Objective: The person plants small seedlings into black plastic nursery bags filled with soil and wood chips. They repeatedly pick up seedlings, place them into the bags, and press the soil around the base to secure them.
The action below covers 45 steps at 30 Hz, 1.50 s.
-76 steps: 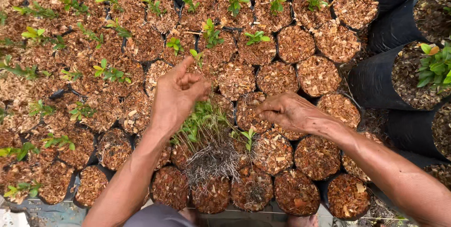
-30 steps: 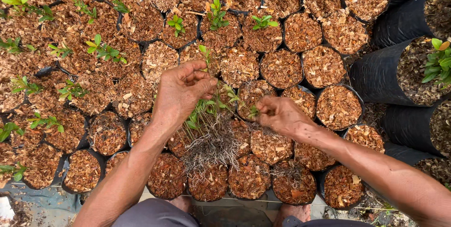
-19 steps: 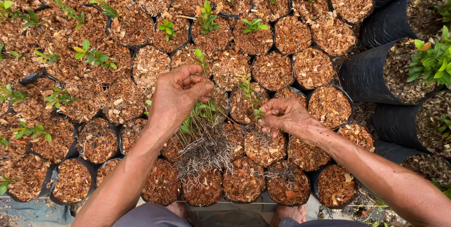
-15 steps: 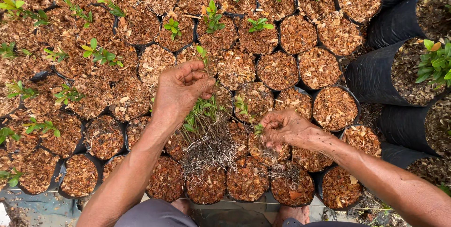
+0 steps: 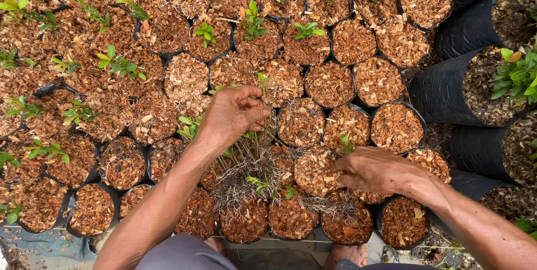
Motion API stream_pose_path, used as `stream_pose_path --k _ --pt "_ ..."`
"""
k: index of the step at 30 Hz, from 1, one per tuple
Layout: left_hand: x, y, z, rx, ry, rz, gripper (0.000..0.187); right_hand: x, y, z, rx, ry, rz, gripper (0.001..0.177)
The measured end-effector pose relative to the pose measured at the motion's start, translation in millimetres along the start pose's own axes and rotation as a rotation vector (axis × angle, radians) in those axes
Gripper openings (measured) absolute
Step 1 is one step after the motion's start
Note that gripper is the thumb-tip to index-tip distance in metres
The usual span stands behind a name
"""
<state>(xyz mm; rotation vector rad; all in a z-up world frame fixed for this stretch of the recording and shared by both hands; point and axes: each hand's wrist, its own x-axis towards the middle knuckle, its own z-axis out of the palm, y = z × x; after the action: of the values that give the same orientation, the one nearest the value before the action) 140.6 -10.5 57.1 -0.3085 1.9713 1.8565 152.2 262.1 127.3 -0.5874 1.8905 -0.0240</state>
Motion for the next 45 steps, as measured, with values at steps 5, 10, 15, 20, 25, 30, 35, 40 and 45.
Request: stream_pose_path --k 5,10,15,20,25,30,35,40,45 --pt "3 10 0 -0.027 0.070 0.116 0.048 77 -2 38 0.049 0.497 -0.222 0.021" --pt "-3 19 -21 -0.055 0.195 0.203 0.050 122 7 46 0.001 0.650 -0.275 0.010" --pt "3 -4 -18 -0.141 0.159 0.108 0.051 106 62 39 1.149 0.589 -0.295 0.023" --pt "14 -13 23 -0.313 0.076 0.016 0.055 86 60 40 1.460 0.562 -0.206 0.028" --pt "20 -17 48 -0.359 0.030 -0.005 0.050 109 58 54 1.444 0.646 -0.561 0.020" --pt "19 -18 56 -0.336 0.073 0.047 0.039 101 27 56 1.540 0.646 -0.540 0.022" --pt "24 -19 61 -0.267 0.038 0.093 0.039 101 23 50 1.591 0.715 -0.514 0.023" --pt "27 6 67 -0.246 -0.061 0.013 0.034 93 38 32 1.655 0.660 -0.601 0.016" --pt "52 -4 78 -0.178 0.085 0.375 0.012 102 97 -8 1.037 0.870 -0.540 0.033"
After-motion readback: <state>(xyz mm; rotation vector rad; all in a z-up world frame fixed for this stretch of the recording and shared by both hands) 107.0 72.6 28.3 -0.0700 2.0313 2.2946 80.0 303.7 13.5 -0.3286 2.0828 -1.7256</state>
